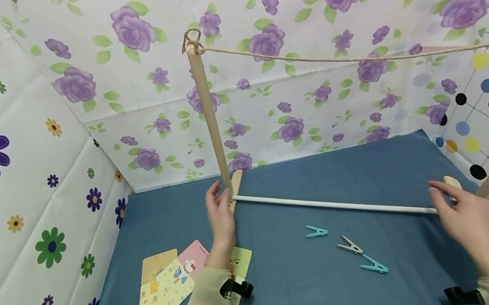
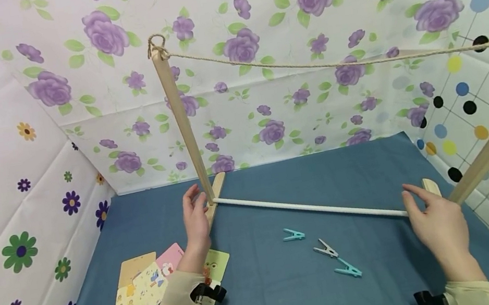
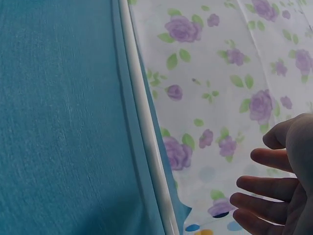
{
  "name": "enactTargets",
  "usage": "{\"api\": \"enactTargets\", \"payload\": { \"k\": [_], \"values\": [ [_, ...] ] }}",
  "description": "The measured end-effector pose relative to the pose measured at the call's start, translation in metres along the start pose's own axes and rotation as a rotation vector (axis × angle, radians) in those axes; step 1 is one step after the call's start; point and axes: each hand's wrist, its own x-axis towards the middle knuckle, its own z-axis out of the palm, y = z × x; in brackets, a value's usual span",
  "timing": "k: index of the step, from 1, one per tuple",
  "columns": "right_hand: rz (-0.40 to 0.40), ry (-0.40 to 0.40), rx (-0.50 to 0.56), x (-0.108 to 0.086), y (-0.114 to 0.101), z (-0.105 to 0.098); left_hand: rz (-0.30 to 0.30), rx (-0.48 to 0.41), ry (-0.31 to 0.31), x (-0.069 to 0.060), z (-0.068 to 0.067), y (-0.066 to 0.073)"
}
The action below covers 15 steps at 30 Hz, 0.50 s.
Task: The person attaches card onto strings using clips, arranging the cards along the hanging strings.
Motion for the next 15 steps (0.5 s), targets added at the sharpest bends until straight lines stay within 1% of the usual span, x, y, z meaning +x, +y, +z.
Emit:
{"api": "enactTargets", "payload": {
  "k": [3,6,10,12,15],
  "values": [
    [0.011,0.003,0.015,-0.001,0.002,-0.003,0.001,-0.005,0.000,0.000,0.002,0.000],
    [0.023,0.010,0.028,-0.001,0.004,-0.008,0.006,0.016,0.001,0.000,0.005,0.002],
    [0.072,0.005,0.040,-0.001,0.006,-0.016,0.020,0.057,0.001,0.001,0.006,0.003],
    [0.099,0.020,0.032,-0.002,0.006,-0.019,0.025,0.079,-0.002,0.002,0.006,0.004],
    [0.128,0.072,0.003,-0.003,0.006,-0.025,0.032,0.105,-0.007,0.003,0.007,0.006]
  ]
}}
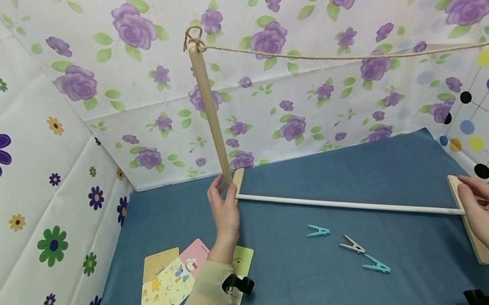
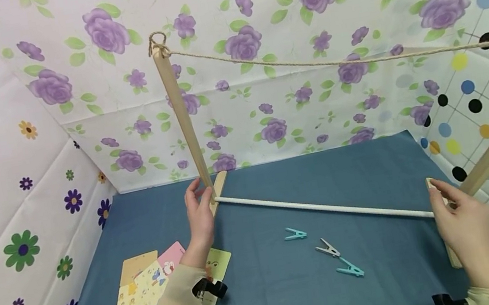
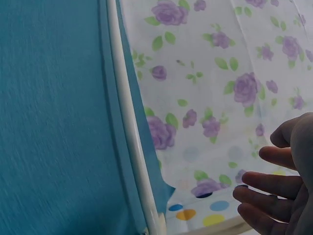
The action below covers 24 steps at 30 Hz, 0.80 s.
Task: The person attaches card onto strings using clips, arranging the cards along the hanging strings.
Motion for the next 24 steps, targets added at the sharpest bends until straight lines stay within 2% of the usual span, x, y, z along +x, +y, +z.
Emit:
{"api": "enactTargets", "payload": {
  "k": [4,7,15,20,24],
  "values": [
    [0.012,0.104,-0.025,-0.001,0.004,-0.007,0.005,0.010,0.002,0.003,0.001,0.001],
    [0.046,0.151,-0.027,0.000,0.008,-0.012,0.010,0.013,-0.005,0.005,0.001,0.001],
    [0.267,0.125,0.134,0.006,0.024,-0.017,0.008,0.040,-0.027,0.009,0.000,-0.001],
    [0.296,0.147,0.152,0.009,0.032,-0.016,0.017,0.056,-0.038,0.014,0.001,0.001],
    [0.292,0.173,0.161,0.012,0.035,-0.015,0.055,0.059,-0.047,0.020,0.002,0.003]
  ]
}}
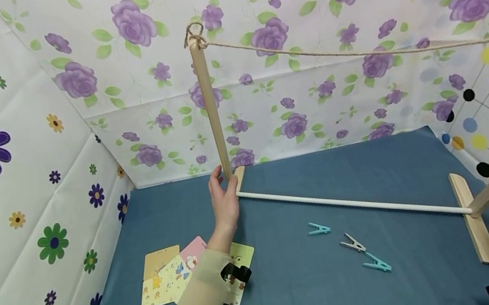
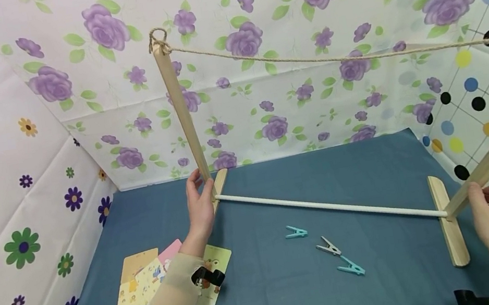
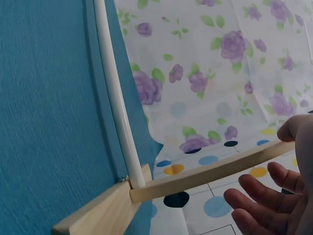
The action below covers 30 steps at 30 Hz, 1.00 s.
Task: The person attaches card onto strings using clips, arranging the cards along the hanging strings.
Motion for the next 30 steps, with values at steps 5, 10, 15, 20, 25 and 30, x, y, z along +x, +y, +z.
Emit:
{"api": "enactTargets", "payload": {
  "k": [5,10,15,20,25,30],
  "values": [
    [-0.071,-0.035,0.056,0.005,0.002,0.005,0.071,0.009,-0.042,0.008,-0.002,0.007],
    [-0.089,-0.099,0.084,0.009,0.003,0.009,0.078,0.035,-0.093,0.017,-0.005,0.006],
    [-0.179,-0.150,0.107,0.014,0.012,0.010,0.109,0.113,-0.125,0.024,-0.009,0.005],
    [-0.274,-0.283,0.066,0.020,0.025,0.014,0.155,0.257,-0.140,0.032,-0.014,0.007],
    [-0.237,-0.333,0.045,0.025,0.035,0.020,0.162,0.351,-0.172,0.037,-0.017,0.007],
    [-0.184,-0.339,0.082,0.026,0.043,0.025,0.160,0.391,-0.215,0.040,-0.021,0.006]
  ]
}}
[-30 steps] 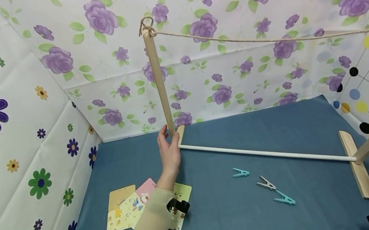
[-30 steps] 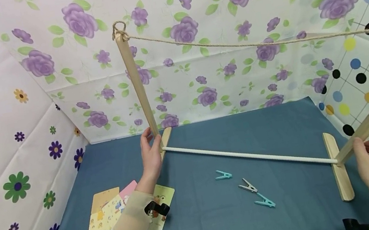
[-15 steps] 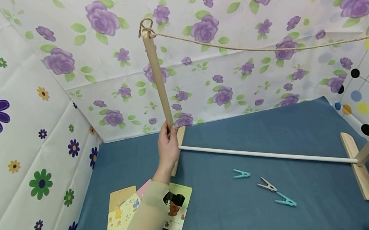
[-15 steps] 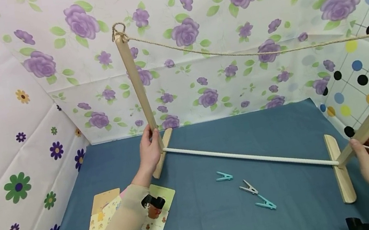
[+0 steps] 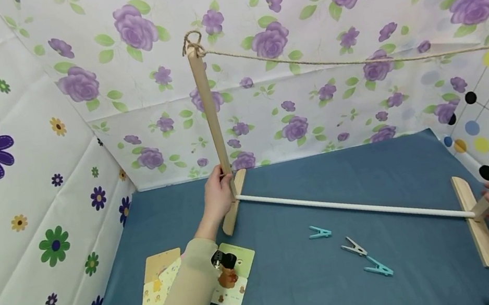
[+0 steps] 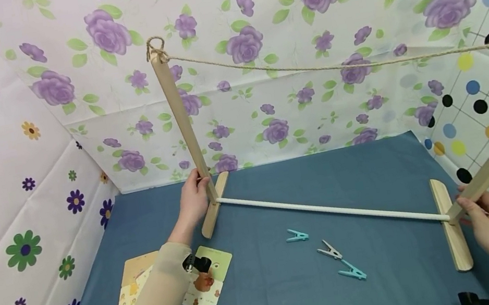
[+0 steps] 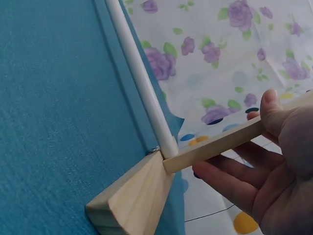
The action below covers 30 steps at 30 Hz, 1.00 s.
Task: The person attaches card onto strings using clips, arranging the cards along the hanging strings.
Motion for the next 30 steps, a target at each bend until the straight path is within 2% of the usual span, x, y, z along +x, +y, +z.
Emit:
{"api": "enactTargets", "payload": {
  "k": [7,14,20,27,30],
  "values": [
    [0.065,0.027,-0.006,0.000,0.004,0.003,-0.021,-0.006,-0.059,0.004,-0.004,-0.008],
    [0.058,0.028,-0.009,0.000,0.000,0.007,-0.067,-0.069,-0.045,-0.001,-0.008,-0.012],
    [0.086,0.044,-0.015,-0.003,-0.006,0.005,-0.069,-0.106,-0.031,0.000,-0.005,-0.012],
    [0.084,0.025,-0.034,-0.004,-0.009,0.005,-0.097,-0.133,-0.003,-0.004,-0.006,-0.010],
    [0.086,0.028,-0.029,-0.004,-0.008,0.006,-0.091,-0.127,0.004,-0.004,-0.005,-0.011]
  ]
}}
